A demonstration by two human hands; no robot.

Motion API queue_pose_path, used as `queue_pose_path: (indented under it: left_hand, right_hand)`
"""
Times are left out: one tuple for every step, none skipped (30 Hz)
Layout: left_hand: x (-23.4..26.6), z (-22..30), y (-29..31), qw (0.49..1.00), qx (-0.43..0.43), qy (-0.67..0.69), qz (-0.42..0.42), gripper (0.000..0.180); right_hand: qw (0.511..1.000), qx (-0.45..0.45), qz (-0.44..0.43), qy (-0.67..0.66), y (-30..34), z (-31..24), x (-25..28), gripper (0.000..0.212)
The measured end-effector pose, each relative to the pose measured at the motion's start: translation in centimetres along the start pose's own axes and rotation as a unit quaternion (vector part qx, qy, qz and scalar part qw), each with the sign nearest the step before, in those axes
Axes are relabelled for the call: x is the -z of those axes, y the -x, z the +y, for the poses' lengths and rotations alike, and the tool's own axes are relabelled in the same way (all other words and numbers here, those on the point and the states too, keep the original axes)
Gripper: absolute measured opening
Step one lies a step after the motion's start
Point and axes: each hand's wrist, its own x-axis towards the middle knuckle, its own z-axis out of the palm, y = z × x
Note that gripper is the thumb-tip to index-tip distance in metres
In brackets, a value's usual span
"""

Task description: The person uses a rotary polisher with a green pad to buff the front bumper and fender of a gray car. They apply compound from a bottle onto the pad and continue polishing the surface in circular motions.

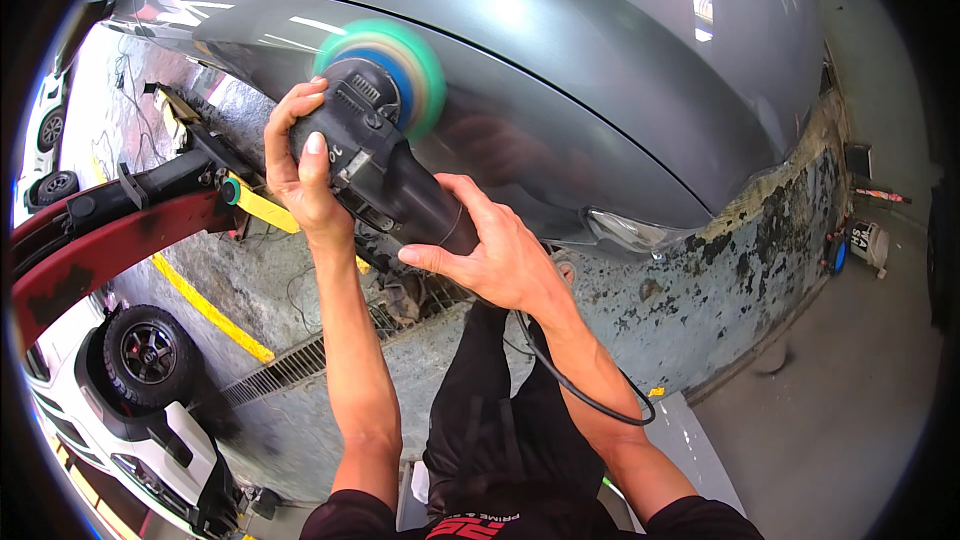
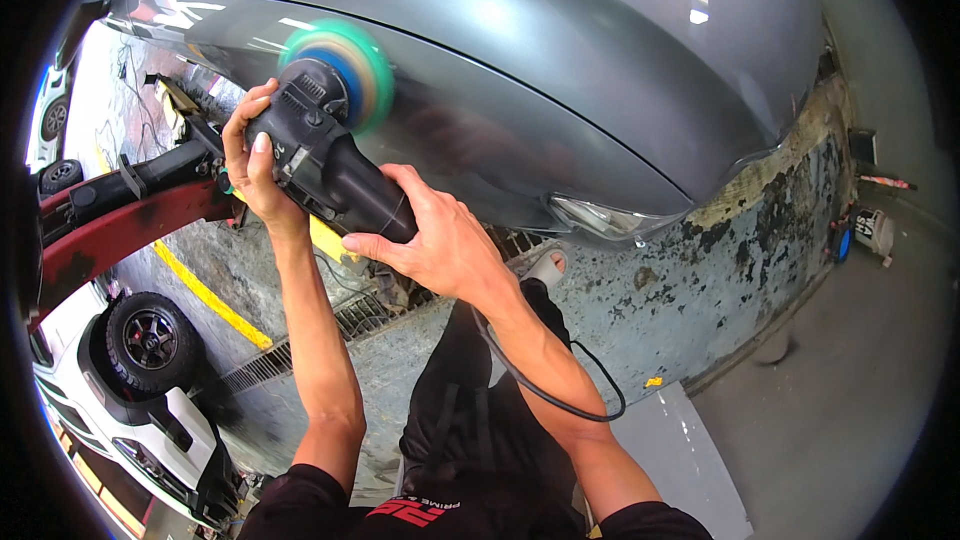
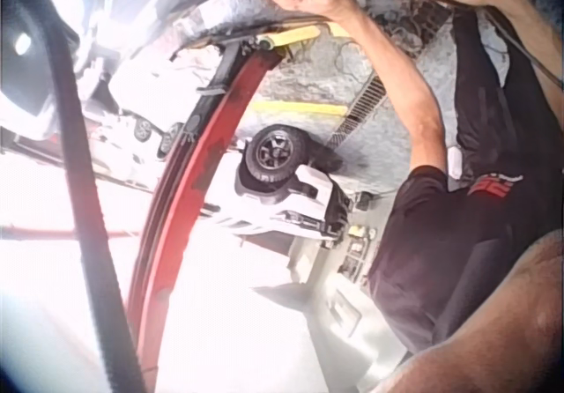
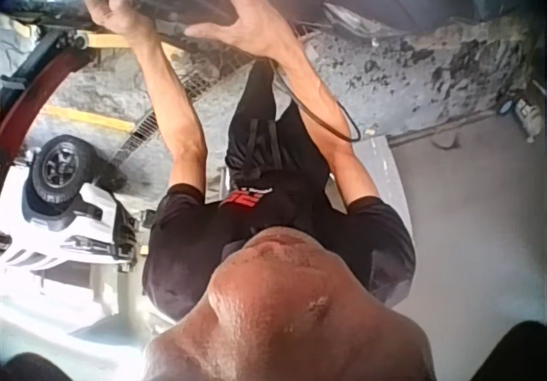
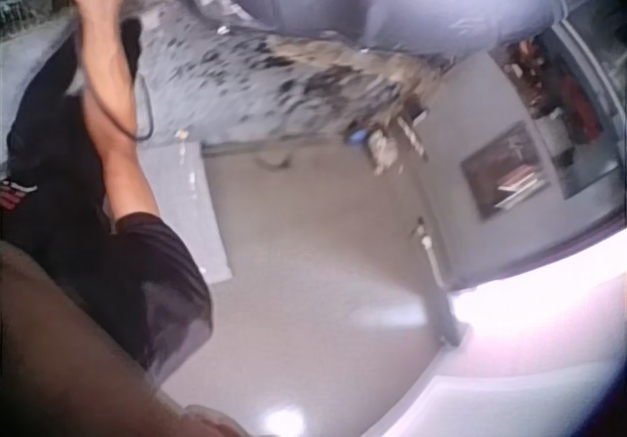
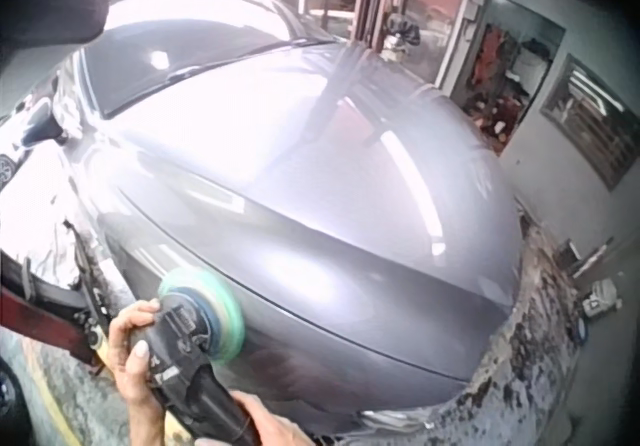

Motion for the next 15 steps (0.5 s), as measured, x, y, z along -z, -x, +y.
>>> queue_pose_path:
  left_hand:
    - [-0.3, 0.1, 0.4, 1.000, -0.004, -0.002, -0.007, 0.038]
    - [-0.5, 0.3, 0.9, 1.000, -0.007, -0.004, -0.014, 0.038]
    - [-0.8, 0.6, 1.2, 1.000, -0.007, -0.010, -0.019, 0.038]
    - [-1.0, 0.5, 1.8, 1.000, -0.005, 0.001, -0.019, 0.038]
    - [-1.3, 0.7, 2.3, 1.000, -0.002, 0.000, -0.021, 0.038]
    - [-1.6, 1.0, 2.7, 1.000, 0.000, -0.002, -0.024, 0.037]
    - [-1.9, 1.2, 3.1, 1.000, 0.004, 0.002, -0.025, 0.038]
    - [-2.1, 1.4, 3.4, 1.000, 0.008, -0.001, -0.025, 0.038]
    - [-2.3, 1.5, 3.7, 1.000, 0.012, -0.003, -0.027, 0.038]
    - [-2.5, 1.7, 4.0, 0.999, 0.015, -0.005, -0.028, 0.038]
    - [-2.7, 1.9, 4.5, 1.000, 0.018, -0.005, -0.024, 0.038]
    - [-2.8, 2.0, 4.8, 1.000, 0.016, -0.007, -0.023, 0.038]
    - [-2.9, 2.0, 5.1, 1.000, 0.015, -0.008, -0.022, 0.038]
    - [-2.9, 2.0, 5.4, 1.000, 0.013, -0.010, -0.021, 0.038]
    - [-3.0, 2.0, 5.7, 1.000, 0.014, -0.008, -0.017, 0.038]
  right_hand:
    - [1.000, -0.010, -0.008, -0.014, 0.4, 0.1, 0.2, 0.082]
    - [0.999, -0.019, -0.017, -0.029, 0.8, 0.1, 0.5, 0.081]
    - [0.998, -0.028, -0.026, -0.043, 1.2, 0.1, 0.7, 0.080]
    - [0.999, -0.024, -0.020, -0.038, 1.7, 0.5, 0.9, 0.079]
    - [0.999, -0.020, -0.015, -0.033, 2.1, 1.0, 0.9, 0.078]
    - [0.999, -0.015, -0.010, -0.029, 2.6, 1.3, 1.0, 0.077]
    - [0.999, -0.018, -0.013, -0.036, 3.0, 1.5, 1.1, 0.077]
    - [0.999, -0.022, -0.016, -0.044, 3.3, 1.7, 1.3, 0.078]
    - [0.998, -0.024, -0.017, -0.051, 3.6, 1.8, 1.4, 0.078]
    - [0.998, -0.026, -0.017, -0.052, 3.8, 2.0, 1.5, 0.078]
    - [0.998, -0.027, -0.018, -0.053, 4.1, 2.2, 1.6, 0.077]
    - [0.998, -0.028, -0.018, -0.053, 4.3, 2.3, 1.7, 0.077]
    - [0.999, -0.019, -0.014, -0.048, 4.6, 2.6, 1.7, 0.076]
    - [0.999, -0.010, -0.010, -0.043, 4.8, 3.1, 1.6, 0.076]
    - [0.999, -0.002, -0.006, -0.038, 4.9, 3.3, 1.6, 0.075]
